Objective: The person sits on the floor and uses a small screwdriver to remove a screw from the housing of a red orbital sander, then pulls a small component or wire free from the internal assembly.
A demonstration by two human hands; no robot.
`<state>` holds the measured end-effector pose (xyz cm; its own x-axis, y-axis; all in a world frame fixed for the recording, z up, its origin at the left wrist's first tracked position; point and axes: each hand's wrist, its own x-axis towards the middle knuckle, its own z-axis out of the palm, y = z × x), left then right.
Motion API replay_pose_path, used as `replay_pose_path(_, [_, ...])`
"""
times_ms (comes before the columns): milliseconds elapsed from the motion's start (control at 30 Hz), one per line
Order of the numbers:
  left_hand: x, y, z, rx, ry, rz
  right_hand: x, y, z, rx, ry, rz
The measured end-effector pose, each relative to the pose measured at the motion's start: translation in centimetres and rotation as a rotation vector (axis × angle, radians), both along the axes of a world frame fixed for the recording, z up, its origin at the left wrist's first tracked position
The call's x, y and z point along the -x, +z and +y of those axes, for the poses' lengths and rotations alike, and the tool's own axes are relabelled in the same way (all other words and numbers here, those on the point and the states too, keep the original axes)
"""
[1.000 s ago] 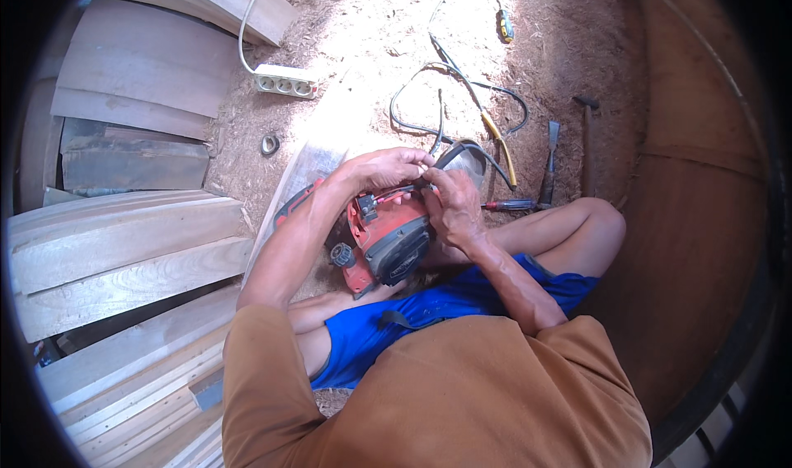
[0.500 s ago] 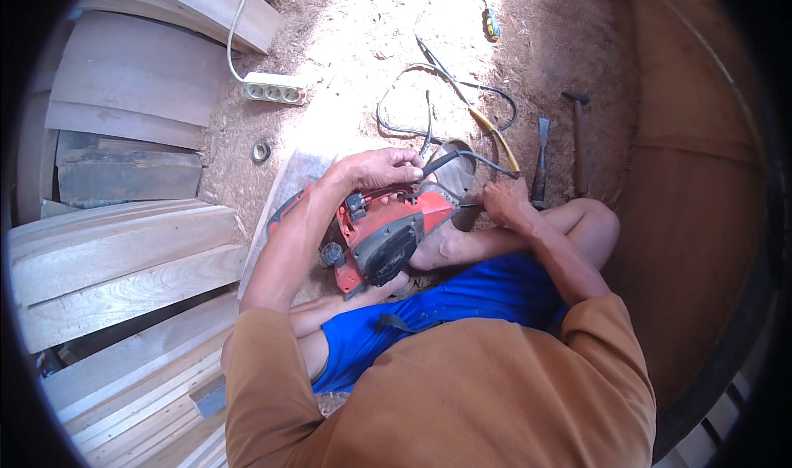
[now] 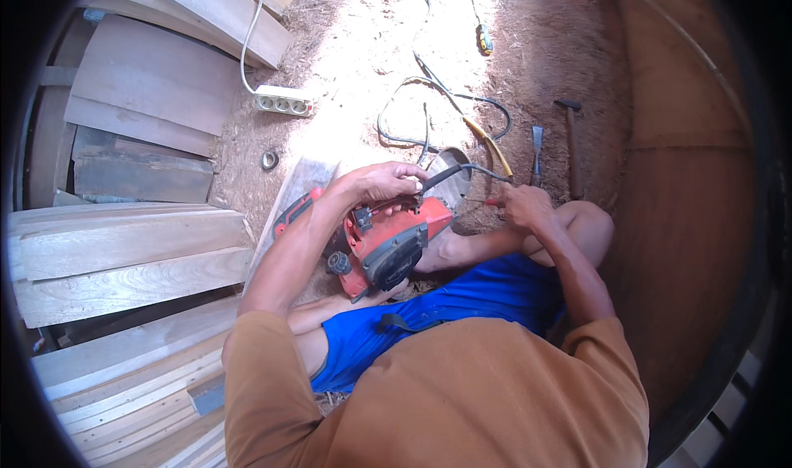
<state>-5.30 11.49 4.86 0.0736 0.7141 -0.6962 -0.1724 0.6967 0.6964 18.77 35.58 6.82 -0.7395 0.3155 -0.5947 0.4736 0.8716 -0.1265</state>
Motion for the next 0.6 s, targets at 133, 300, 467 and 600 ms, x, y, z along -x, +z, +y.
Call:
replay_pose_path(133, [0.2, 1.0, -0.6, 0.047, 0.045, -0.085, -2.4, 7.0, -1.3, 0.149, -0.125, 0.094])
replay_pose_path(300, [0.4, 2.3, -0.9, 0.039, 0.072, -0.072, -5.8, 7.9, -5.3, 0.456, -0.172, 0.573])
replay_pose_path(467, [0.9, 1.7, -1.3, 0.113, 0.123, 0.080, -5.1, 8.9, -8.6, 0.683, -0.281, 0.658])
replay_pose_path(600, [2.4, 0.3, -2.6, 0.163, 0.151, 0.144, -4.4, 8.9, -8.8, 0.680, -0.362, 0.558])
